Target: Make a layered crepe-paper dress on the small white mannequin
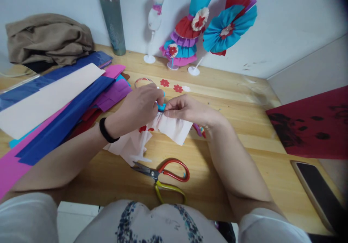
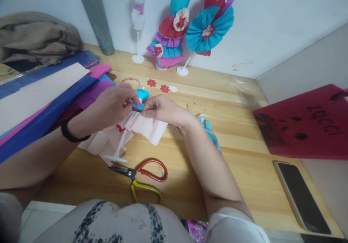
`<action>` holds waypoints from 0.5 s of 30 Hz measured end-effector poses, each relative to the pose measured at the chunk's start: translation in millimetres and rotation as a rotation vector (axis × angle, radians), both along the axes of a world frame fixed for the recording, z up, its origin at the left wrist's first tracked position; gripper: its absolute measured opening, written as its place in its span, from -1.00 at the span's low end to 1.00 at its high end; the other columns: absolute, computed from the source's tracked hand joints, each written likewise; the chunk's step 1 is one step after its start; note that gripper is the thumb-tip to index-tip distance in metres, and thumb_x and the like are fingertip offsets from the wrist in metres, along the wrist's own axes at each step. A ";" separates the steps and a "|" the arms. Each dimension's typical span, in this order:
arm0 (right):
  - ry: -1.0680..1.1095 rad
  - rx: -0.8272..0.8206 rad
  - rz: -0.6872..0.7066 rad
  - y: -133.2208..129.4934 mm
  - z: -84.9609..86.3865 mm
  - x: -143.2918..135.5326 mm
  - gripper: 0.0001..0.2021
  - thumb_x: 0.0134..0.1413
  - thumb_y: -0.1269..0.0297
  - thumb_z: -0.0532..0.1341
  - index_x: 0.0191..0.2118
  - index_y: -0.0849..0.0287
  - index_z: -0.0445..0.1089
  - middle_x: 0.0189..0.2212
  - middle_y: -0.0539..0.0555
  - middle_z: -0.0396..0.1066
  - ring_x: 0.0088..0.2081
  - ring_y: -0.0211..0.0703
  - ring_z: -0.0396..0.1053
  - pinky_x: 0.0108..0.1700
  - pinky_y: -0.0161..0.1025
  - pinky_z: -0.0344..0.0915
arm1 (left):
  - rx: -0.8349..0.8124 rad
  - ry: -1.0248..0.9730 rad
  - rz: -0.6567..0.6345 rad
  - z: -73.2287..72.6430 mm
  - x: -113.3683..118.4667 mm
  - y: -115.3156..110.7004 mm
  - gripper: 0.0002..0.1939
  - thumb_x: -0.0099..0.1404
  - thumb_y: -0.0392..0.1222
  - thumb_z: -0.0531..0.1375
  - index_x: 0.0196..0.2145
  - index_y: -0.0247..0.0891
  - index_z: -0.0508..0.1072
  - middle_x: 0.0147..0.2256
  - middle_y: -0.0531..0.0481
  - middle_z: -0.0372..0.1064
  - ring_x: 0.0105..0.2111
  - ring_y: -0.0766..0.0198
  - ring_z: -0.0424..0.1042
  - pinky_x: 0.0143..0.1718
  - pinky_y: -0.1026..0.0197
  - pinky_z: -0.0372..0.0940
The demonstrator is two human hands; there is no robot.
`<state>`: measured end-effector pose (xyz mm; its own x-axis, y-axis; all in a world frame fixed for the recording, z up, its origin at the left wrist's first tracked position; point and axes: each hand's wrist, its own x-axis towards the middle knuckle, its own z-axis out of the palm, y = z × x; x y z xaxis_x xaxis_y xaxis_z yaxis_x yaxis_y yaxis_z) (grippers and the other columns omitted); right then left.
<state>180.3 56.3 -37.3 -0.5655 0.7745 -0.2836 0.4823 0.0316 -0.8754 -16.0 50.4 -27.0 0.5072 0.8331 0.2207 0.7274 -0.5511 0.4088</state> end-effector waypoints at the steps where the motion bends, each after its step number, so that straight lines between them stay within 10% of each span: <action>1: 0.004 -0.004 0.000 -0.3 -0.7 -1.3 -0.82 0.02 0.20 0.26 -0.49 0.17 0.35 -0.56 -0.08 0.25 -0.48 -0.31 0.17 -0.41 -0.30 0.10 | -0.031 -0.019 -0.001 2.3 0.2 0.3 -0.76 0.12 -0.53 0.09 -0.40 -0.33 0.51 -0.36 -0.04 0.46 -0.35 0.27 0.37 -0.30 0.24 0.20; 7: 0.047 -0.021 -0.004 -1.2 -4.3 -8.8 -0.81 -0.01 0.20 0.29 -0.50 0.17 0.37 -0.59 -0.12 0.18 -0.50 -0.35 0.10 -0.42 -0.31 0.05 | -0.192 -0.121 0.017 18.6 -5.2 6.2 -0.85 0.18 -0.42 0.16 -0.37 -0.37 0.55 -0.39 0.02 0.51 -0.36 0.33 0.40 -0.29 0.30 0.23; 15: 0.257 -0.321 -0.221 -4.9 -6.1 -16.9 -0.79 -0.13 0.19 0.45 -0.47 0.19 0.48 -0.53 -0.04 0.43 -0.51 -0.31 0.30 -0.45 -0.31 0.22 | -0.165 0.232 -0.246 37.2 -30.1 -6.8 -0.84 0.25 -0.15 0.28 -0.24 -0.26 0.55 -0.34 0.10 0.48 -0.27 0.27 0.45 -0.21 0.29 0.21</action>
